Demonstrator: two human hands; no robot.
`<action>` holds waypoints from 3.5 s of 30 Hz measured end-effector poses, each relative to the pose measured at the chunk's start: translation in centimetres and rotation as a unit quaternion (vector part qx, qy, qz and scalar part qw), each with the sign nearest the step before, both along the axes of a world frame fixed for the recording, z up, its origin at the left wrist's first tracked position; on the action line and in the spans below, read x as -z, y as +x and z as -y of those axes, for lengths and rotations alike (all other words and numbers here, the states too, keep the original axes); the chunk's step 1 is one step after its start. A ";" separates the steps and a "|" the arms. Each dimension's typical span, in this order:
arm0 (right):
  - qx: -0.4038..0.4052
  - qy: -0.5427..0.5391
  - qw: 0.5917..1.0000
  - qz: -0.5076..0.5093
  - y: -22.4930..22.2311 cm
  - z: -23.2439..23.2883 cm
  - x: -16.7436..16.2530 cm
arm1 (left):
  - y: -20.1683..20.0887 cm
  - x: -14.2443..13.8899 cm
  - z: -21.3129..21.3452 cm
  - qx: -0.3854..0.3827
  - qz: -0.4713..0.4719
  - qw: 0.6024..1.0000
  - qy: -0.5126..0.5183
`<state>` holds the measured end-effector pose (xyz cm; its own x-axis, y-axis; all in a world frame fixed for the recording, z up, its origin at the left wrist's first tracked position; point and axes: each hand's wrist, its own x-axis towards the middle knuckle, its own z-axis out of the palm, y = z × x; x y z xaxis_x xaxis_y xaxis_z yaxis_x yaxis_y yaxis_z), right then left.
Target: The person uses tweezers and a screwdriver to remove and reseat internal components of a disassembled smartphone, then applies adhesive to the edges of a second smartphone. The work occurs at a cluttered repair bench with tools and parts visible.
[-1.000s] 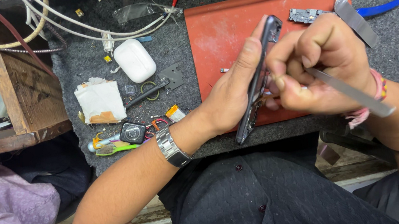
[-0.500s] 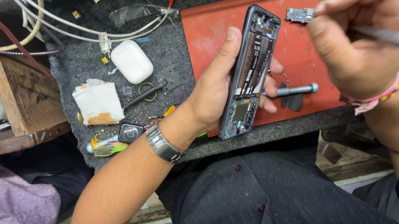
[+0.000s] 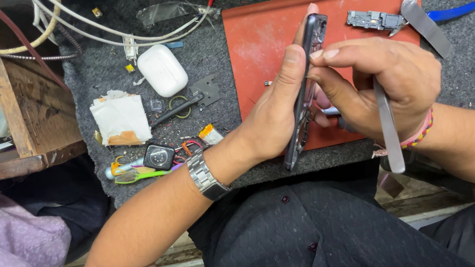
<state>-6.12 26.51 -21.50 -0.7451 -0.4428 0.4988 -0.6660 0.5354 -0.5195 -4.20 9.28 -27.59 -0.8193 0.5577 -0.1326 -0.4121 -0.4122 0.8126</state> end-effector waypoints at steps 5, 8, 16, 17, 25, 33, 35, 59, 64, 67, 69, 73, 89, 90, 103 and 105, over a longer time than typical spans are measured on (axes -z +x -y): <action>0.027 -0.012 0.999 0.035 0.6 -0.3 0.2 | 0.1 -1.0 0.3 0.006 -0.013 0.999 0.040; 0.015 -0.020 1.000 0.017 0.5 -0.3 0.3 | 0.0 -1.1 0.2 -0.001 -0.026 0.999 0.020; 0.015 -0.013 1.000 0.011 0.5 0.1 0.2 | -0.2 -0.6 0.2 -0.031 -0.071 0.995 -0.069; 0.020 -0.018 1.000 0.017 0.6 0.2 0.2 | -0.1 -0.6 0.2 -0.038 -0.082 0.993 -0.072; 0.032 -0.036 0.997 0.067 1.2 0.2 0.4 | 0.2 -0.4 0.2 -0.040 -0.087 0.993 -0.071; 0.033 -0.086 0.992 0.091 1.4 -0.2 1.3 | 0.2 -0.8 0.3 -0.017 -0.058 0.998 -0.015; 0.051 -0.078 0.994 0.065 1.4 -0.3 1.5 | 0.2 -0.8 0.4 -0.026 -0.068 0.997 -0.024; -0.013 -0.080 0.996 0.044 0.4 -0.9 1.0 | 0.2 -0.9 0.4 -0.061 -0.143 0.986 -0.055; -0.048 -0.007 0.999 0.000 0.1 -1.0 0.1 | 0.5 -0.4 0.2 -0.087 -0.190 0.972 -0.110; -0.057 0.016 0.998 -0.023 -0.1 -0.9 0.0 | 0.4 -0.3 0.1 -0.089 -0.215 0.964 -0.129; -0.056 0.021 0.998 -0.029 -0.2 -0.9 0.2 | 0.4 -0.2 0.1 -0.080 -0.218 0.963 -0.134; -0.062 -0.001 0.998 0.009 -0.2 -0.9 0.5 | 0.4 0.1 -0.1 -0.064 -0.168 0.979 -0.099; -0.126 -0.210 0.913 0.327 0.2 -3.5 0.9 | -1.9 1.2 0.6 -0.012 0.167 0.984 0.060; -0.101 -0.184 0.931 0.299 0.2 -3.4 0.8 | -1.8 1.0 0.6 -0.009 0.171 0.982 0.077; -0.032 -0.007 0.999 0.040 -0.1 0.6 -0.4 | -0.6 1.2 -0.2 0.025 0.083 0.994 0.064; -0.023 -0.001 0.999 0.035 0.2 0.4 -0.1 | -0.4 0.9 -0.3 0.003 0.059 0.998 0.038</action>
